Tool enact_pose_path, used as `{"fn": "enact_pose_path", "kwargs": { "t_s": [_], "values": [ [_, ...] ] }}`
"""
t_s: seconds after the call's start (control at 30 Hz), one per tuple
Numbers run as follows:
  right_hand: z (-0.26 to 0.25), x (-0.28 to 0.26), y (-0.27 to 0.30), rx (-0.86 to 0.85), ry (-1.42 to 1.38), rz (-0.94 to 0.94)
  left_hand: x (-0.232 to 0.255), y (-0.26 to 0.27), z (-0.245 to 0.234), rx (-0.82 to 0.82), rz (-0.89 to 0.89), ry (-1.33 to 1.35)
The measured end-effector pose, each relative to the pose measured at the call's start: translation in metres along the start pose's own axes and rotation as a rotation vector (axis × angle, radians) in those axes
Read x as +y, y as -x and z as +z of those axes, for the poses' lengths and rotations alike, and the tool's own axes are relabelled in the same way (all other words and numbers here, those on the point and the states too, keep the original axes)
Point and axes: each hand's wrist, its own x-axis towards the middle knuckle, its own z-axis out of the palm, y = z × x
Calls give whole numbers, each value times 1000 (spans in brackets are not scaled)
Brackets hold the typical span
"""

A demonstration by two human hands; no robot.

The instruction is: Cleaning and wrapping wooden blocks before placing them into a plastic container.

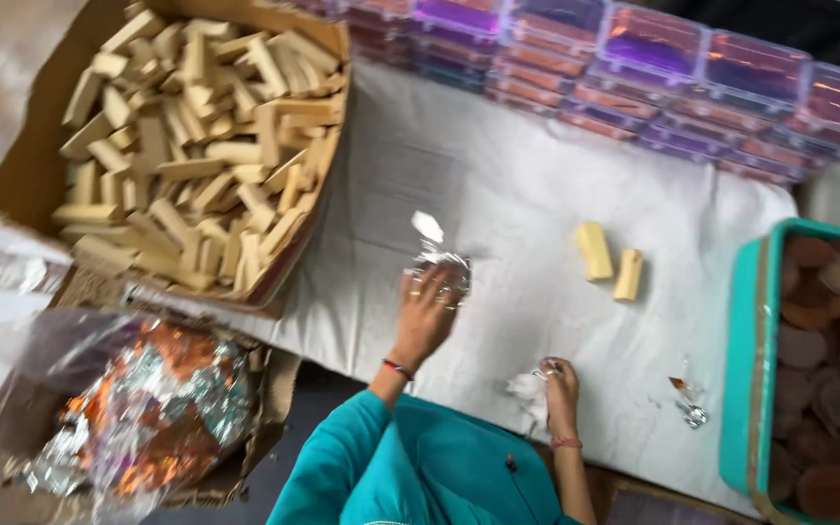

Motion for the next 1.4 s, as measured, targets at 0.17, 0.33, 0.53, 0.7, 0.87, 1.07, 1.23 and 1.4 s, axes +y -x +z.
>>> {"fn": "enact_pose_path", "kwargs": {
  "t_s": [0.17,0.33,0.53,0.7,0.87,1.07,1.23,1.4],
  "values": [
    [-12,-5,-5,-75,-205,50,16,22,127,-401,43,41],
    [-8,-42,-6,-52,-180,145,38,27,151,-590,-10,123],
    [48,-81,-48,-305,100,-479,42,34,132,-708,134,9],
    [84,-113,-59,-197,923,-545,59,20,77,-832,83,201],
    [90,-81,-62,-122,1025,-608,23,61,86,-825,-54,287],
    [89,-68,-54,-74,1081,-711,17,-19,94,-181,-169,316],
    [87,-61,-55,-8,1159,-770,-57,-29,200,-283,-491,281],
    [88,-60,-49,27,1205,-860,-89,-74,189,-884,-609,427]
  ]
}}
